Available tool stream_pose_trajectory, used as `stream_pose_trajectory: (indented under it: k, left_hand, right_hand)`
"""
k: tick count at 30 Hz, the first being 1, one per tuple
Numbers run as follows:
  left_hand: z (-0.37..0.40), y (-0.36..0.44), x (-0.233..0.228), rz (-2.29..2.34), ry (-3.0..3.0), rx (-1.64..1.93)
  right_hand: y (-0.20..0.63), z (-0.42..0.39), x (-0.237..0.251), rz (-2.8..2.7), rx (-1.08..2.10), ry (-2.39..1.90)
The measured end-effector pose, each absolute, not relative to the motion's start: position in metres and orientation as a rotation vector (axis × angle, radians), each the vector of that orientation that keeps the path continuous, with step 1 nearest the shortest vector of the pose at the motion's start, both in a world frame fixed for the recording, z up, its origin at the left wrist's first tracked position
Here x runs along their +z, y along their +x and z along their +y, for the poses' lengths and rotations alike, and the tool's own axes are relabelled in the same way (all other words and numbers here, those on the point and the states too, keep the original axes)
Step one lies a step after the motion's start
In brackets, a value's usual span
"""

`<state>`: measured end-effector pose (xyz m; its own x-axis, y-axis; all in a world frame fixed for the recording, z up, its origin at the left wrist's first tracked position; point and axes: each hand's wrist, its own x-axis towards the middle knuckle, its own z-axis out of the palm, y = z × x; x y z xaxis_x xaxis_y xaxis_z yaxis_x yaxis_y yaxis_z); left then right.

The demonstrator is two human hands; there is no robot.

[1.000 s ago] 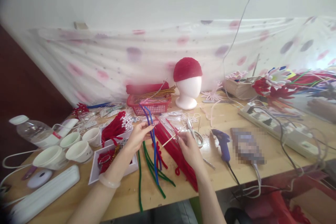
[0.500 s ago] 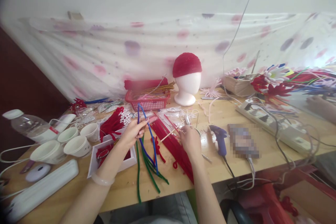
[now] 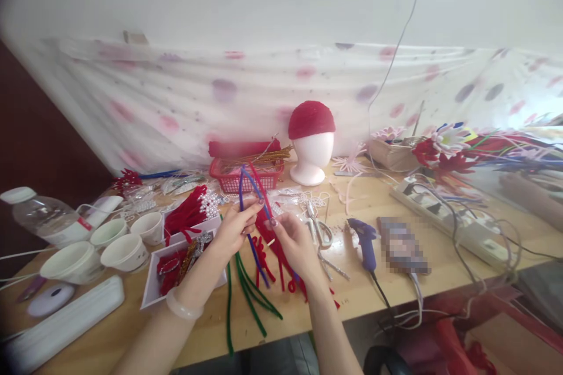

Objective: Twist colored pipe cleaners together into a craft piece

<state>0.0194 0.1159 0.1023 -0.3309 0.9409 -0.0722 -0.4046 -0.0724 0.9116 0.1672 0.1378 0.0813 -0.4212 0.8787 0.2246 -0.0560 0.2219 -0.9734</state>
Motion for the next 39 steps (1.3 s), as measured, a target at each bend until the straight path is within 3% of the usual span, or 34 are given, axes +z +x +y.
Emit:
stream_pose_trajectory:
  k: [5,17,28,39]
  left_hand:
    - [0.115,0.028,0.105,1.127,0.719,1.711]
    - [0.102,-0.024,0.126,0.992,0.458,2.232]
    - [0.115,0.024,0.107,0.885,0.662,1.806]
    - [0.126,0.032,0.088,1.012,0.809,1.763]
  right_hand:
    - [0.158,0.134,0.077,-1.46,1.547,-0.666]
    - [0.159,0.171,0.053,-1.092,1.288,-0.796]
    - [0.147,0.152,0.059,-1.381,1.233,-0.806]
    - [0.143,0.137,0.066,-1.601,1.143,-0.794]
